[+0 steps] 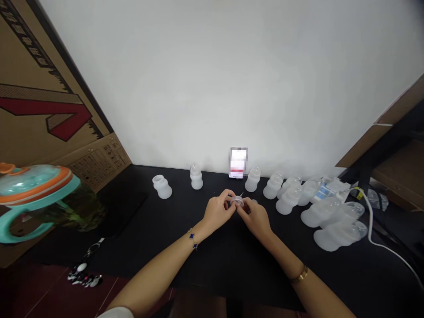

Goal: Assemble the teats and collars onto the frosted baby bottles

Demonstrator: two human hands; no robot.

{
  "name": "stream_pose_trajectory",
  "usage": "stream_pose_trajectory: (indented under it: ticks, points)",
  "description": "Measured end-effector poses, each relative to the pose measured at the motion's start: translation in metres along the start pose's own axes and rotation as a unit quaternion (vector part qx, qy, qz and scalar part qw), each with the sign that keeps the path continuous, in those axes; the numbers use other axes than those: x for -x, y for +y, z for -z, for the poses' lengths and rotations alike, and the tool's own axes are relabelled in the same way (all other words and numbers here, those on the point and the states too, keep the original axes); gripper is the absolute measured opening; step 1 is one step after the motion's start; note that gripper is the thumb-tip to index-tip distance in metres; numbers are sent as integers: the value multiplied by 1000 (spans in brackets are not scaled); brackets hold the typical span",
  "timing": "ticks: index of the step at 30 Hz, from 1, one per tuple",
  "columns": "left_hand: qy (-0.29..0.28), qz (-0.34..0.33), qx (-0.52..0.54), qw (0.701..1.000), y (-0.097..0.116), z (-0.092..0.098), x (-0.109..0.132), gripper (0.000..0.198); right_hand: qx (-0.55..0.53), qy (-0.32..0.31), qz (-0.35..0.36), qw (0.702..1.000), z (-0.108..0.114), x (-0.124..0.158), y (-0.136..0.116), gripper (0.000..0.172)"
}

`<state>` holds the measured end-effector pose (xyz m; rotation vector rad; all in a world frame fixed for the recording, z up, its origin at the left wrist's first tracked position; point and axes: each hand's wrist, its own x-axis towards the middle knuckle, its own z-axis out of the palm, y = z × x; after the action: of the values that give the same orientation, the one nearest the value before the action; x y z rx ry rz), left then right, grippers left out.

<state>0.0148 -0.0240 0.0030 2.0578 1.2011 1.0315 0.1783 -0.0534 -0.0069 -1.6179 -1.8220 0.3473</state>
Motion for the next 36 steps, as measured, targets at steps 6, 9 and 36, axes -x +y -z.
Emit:
stream_pose_trajectory:
  ticks: [6,9,36]
  points:
    - [3,1,-3,1000,-1,0,0,16,-2,4,0,1000,0,0,-1,34]
    - [2,5,-4,1000,-1,0,0,15,2,6,1,1000,0,0,-1,34]
    - [2,11,-49,999,-1,3,-1,18,-14,-10,-13,1000,-4,-1,1,33]
